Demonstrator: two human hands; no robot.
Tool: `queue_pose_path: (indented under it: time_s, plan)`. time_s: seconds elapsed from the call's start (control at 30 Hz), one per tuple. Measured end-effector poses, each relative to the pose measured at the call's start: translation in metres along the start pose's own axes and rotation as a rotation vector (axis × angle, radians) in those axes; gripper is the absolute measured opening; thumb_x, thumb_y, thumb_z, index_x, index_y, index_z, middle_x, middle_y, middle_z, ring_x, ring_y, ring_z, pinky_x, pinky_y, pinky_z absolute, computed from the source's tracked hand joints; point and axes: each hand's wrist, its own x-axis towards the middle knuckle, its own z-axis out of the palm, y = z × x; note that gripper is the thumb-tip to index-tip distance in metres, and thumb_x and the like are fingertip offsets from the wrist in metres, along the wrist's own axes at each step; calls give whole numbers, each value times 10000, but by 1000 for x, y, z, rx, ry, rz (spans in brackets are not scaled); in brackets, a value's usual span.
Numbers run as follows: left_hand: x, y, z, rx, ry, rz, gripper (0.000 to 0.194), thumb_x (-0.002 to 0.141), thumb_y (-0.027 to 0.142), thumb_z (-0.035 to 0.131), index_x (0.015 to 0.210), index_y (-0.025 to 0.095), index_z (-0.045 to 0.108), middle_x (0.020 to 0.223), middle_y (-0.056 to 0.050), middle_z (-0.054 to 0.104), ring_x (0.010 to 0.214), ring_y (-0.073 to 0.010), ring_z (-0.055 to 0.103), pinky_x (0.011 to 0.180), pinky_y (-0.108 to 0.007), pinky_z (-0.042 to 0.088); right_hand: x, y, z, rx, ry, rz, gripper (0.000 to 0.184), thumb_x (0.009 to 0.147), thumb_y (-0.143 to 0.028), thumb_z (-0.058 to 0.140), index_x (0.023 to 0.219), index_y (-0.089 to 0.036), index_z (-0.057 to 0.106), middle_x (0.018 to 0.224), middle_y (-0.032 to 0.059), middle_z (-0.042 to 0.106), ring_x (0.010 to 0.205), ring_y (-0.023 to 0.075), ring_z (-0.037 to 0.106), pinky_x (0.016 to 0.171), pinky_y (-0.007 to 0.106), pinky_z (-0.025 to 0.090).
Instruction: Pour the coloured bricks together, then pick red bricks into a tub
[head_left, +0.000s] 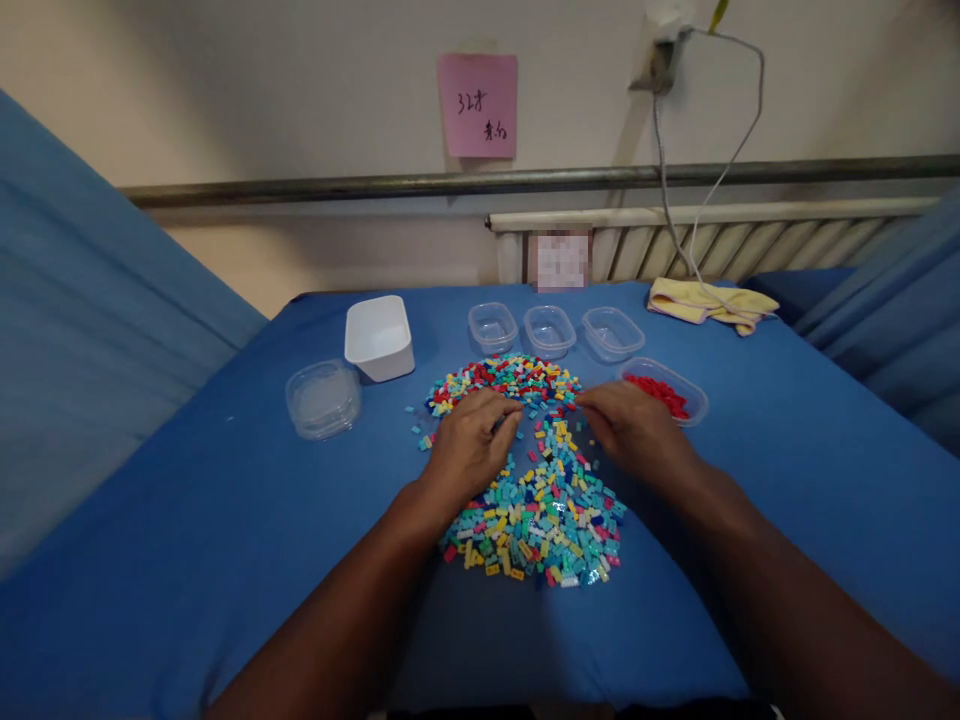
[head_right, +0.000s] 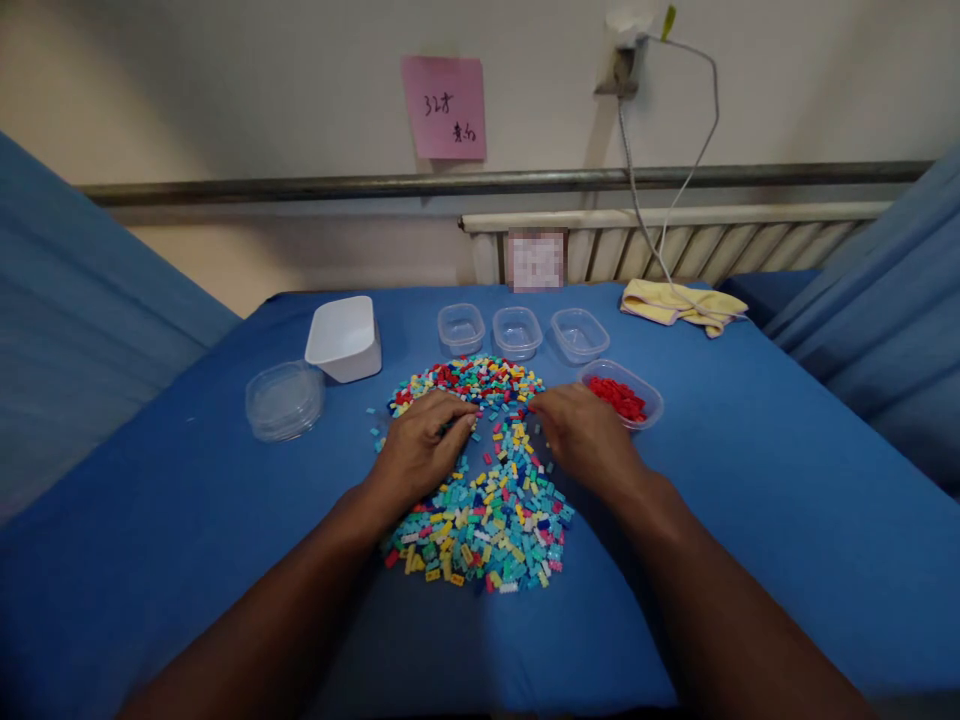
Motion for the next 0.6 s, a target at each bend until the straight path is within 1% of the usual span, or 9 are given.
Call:
queue_pose_path:
  time_s: [0.1,0.2,0.3,0.4,0.47,0.53,0.6]
  plan:
    - [0,-1,1,-4,-2,-21,149,1061,219,632,1094,226,777,1050,-53,781,1025,-226,725,941,-404,584,11,-10,21,18,-124,-37,342,1062,-163,524,1287,-201,778,1244,98,819,1131,276,729,1005,386,541]
    - [-2,-3,2,-14,-19,-13,150,1064,214,624,1097,219,770,1047,-53,781,1022,-224,726,928,-401,584,18,-9,30,-32,-169,-18,377,1053,-131,524,1334,-197,766,1262,103,816,1160,279,720,1006,376,536]
    - [-3,-3,3,-12,-23,-22,155,1065,208,614,1097,216,765,1037,-54,778,1016,-225,726,915,-402,586,17,-9,23,-31,-178,11,322,1057,-175,550,1270,-200,790,1190,105,829,1105,282,735,974,376,540]
    - [-4,-3,4,-13,-24,-32,158,1060,205,611,1094,224,765,1038,-52,779,1024,-226,729,913,-400,588,10,-12,9,52,-160,40,296,1051,-288,609,1270,-200,786,1136,105,835,1030,281,759,912,373,553]
    - [-5,-3,5,-16,-31,-40,158,1058,211,612,1092,229,766,1044,-53,779,1025,-225,729,905,-395,588,6,-13,3,102,-147,58,289,1058,-343,602,1229,-214,796,1093,95,839,991,273,767,866,364,553]
    - [-6,-3,6,-23,-36,-48,160,1060,221,611,1092,229,767,1044,-55,779,1019,-225,728,902,-394,586,4,-12,0,119,-122,74,284,1071,-323,555,1160,-222,806,1070,89,839,971,266,766,843,362,547]
    - [-6,-3,6,-34,-32,-54,164,1062,228,608,1092,225,769,1045,-55,778,1019,-226,725,906,-398,582,5,-9,1,105,-114,76,286,1059,-254,532,1124,-215,807,1067,93,836,968,267,761,848,370,543]
